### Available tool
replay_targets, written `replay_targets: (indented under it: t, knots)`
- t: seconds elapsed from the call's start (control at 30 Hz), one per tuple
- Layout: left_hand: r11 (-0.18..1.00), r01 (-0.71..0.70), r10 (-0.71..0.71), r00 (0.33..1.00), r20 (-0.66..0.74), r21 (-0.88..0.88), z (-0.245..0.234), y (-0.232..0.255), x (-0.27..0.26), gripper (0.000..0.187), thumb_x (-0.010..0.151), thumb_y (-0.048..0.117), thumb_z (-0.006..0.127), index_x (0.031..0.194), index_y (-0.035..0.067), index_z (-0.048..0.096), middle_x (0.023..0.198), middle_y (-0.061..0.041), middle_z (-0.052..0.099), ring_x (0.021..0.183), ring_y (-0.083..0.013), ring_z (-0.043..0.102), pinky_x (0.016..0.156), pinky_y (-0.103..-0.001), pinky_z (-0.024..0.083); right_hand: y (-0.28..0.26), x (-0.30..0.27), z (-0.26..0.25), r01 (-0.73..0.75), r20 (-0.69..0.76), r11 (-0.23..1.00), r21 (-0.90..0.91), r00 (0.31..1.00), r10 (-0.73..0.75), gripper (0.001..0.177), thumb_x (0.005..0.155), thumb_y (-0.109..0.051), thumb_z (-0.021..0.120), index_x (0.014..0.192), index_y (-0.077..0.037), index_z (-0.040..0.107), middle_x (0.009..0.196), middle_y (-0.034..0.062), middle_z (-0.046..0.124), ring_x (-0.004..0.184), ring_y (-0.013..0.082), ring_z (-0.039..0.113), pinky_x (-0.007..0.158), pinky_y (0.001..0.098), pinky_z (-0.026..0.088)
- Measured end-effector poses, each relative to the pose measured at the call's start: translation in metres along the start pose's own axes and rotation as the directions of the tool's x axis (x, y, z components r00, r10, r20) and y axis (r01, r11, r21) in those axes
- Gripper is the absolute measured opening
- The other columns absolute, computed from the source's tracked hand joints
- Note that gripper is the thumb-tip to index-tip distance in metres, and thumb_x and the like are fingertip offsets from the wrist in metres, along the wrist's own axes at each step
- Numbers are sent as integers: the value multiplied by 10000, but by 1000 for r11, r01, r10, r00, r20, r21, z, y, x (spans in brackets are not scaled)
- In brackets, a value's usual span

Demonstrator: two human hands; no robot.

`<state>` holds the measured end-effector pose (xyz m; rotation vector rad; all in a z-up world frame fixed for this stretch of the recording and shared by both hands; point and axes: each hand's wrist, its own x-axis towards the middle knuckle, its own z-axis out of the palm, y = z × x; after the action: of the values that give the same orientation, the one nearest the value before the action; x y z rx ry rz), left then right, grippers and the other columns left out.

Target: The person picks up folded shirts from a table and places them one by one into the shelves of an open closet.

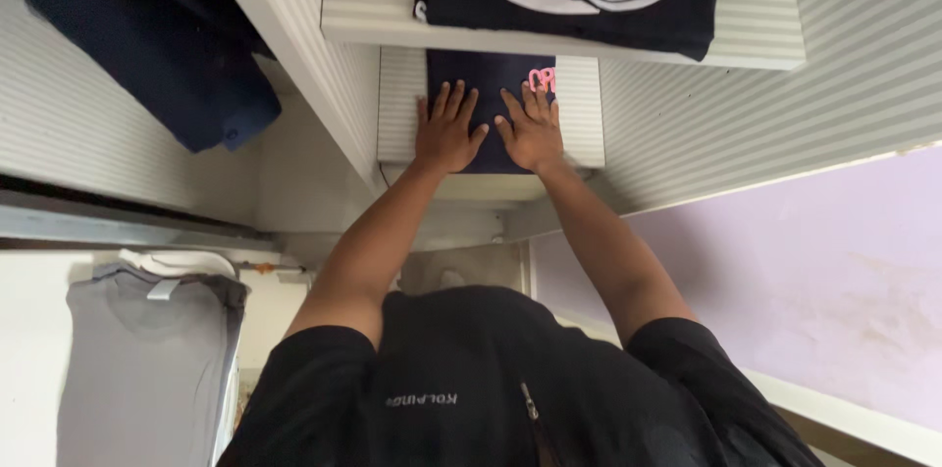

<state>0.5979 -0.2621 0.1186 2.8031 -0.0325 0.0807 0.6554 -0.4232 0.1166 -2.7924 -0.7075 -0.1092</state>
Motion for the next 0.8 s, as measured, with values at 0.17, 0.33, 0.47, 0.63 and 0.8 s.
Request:
replay_targets:
  t: [0.17, 0.33, 0.47, 0.63, 0.8]
  knots:
    - [1000, 8, -8, 1000, -16, 4, -5, -4, 27, 609, 871, 494, 347, 1377, 170, 251, 1456, -63, 168, 1341, -248, 113, 1026, -597, 62, 6, 30, -1, -40, 122, 999, -19, 992, 42, 546, 899, -470, 346, 1377, -220, 258, 1444, 156, 156, 1334, 323, 58, 1055, 506, 48]
    - [994, -101, 94, 984, -151, -34, -5, -18, 16, 537, 873, 428, 440, 1309, 115, 403, 1403, -135, 282, 1316, -298, 204, 1020, -584, 116, 1, 18, -11, 96, -163, 994, 50, 983, -87, 450, 873, -354, 485, 1261, -132, 432, 1386, 189, 270, 1299, 344, 188, 1047, 497, 137]
    - [968, -204, 140, 924, -356, -149, -4, -36, -25, 369, 873, 303, 520, 1168, 81, 523, 1330, -139, 400, 1264, -319, 313, 1044, -532, 189, -11, -7, -16, 311, -571, 946, 95, 795, -204, 239, 812, -167, 608, 998, -20, 589, 1177, 213, 479, 1094, 366, 410, 944, 462, 315]
    - [878, -177, 32, 949, -313, -445, 2, -74, -146, 310, 787, 156, 574, 1082, 60, 566, 1117, -137, 546, 1040, -291, 510, 866, -388, 412, -55, -67, -4, 373, -561, 894, 248, 807, -181, 38, 810, -48, 558, 786, -33, 584, 768, 130, 569, 755, 313, 520, 719, 406, 418]
    - [705, 145, -309, 944, -116, -694, -1, -124, -269, 223, 770, 205, 588, 949, 74, 616, 902, -85, 634, 849, -232, 618, 740, -347, 477, -157, -129, 56, 257, -202, 790, 557, 964, -172, 96, 793, -131, 587, 850, -57, 609, 798, 106, 621, 678, 235, 606, 566, 319, 500]
